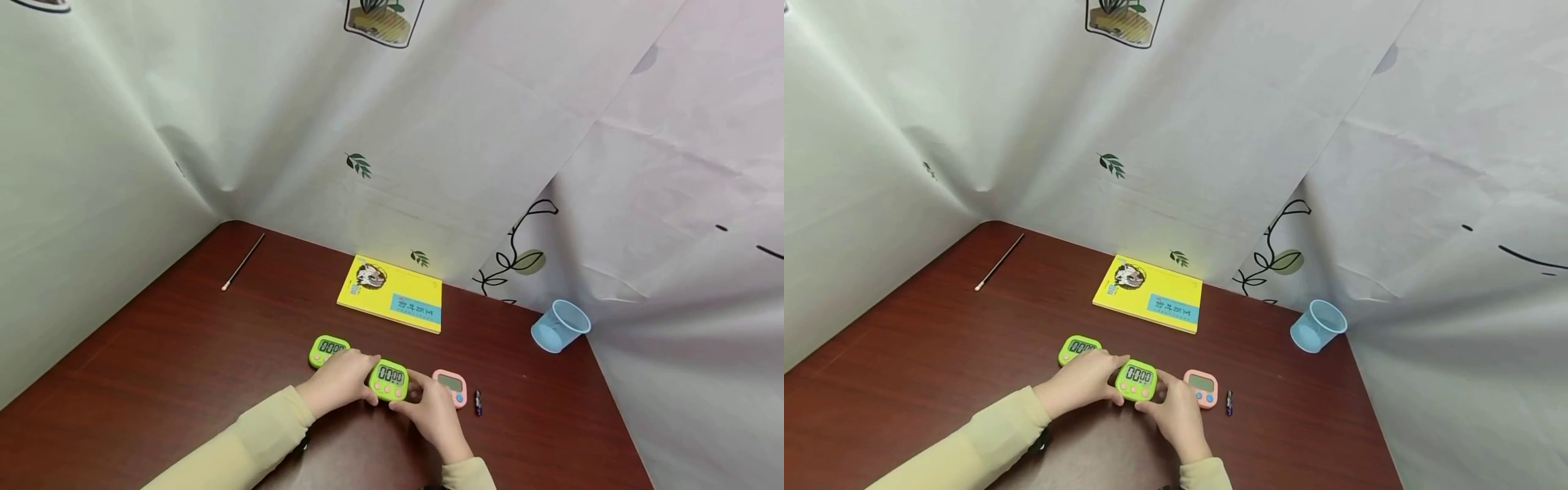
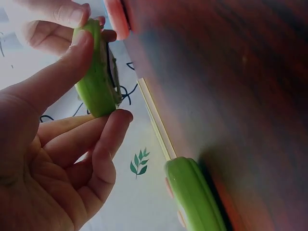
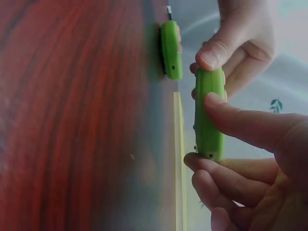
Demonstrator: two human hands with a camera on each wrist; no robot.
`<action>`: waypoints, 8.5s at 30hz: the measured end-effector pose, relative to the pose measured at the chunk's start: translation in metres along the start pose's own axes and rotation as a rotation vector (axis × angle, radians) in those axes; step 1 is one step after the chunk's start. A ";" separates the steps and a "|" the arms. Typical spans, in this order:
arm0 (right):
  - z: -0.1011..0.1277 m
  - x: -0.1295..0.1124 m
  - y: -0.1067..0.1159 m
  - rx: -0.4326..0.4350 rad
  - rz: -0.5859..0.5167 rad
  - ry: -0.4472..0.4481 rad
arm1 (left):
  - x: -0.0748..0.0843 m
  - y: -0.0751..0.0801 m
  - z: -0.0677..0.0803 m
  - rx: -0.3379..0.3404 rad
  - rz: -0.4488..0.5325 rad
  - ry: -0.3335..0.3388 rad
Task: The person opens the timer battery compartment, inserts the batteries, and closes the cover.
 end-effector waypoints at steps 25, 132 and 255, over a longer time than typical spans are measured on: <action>-0.021 0.006 -0.013 -0.069 0.077 -0.028 | -0.001 -0.017 -0.017 -0.010 -0.113 0.004; 0.016 0.078 0.070 0.172 0.068 -0.219 | 0.090 -0.057 -0.077 -0.045 -0.243 0.127; 0.042 -0.020 0.049 0.514 -0.277 0.266 | 0.028 -0.005 -0.017 -0.015 0.927 0.082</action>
Point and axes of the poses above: each hand's wrist, its own z-axis away from the middle knuckle, its own y-axis out of the back of the hand, x = y × z, the point moved 7 cm from there along -z, towards the middle knuckle, and after that the axes turned 9 degrees about -z, right-handed, at the moved point
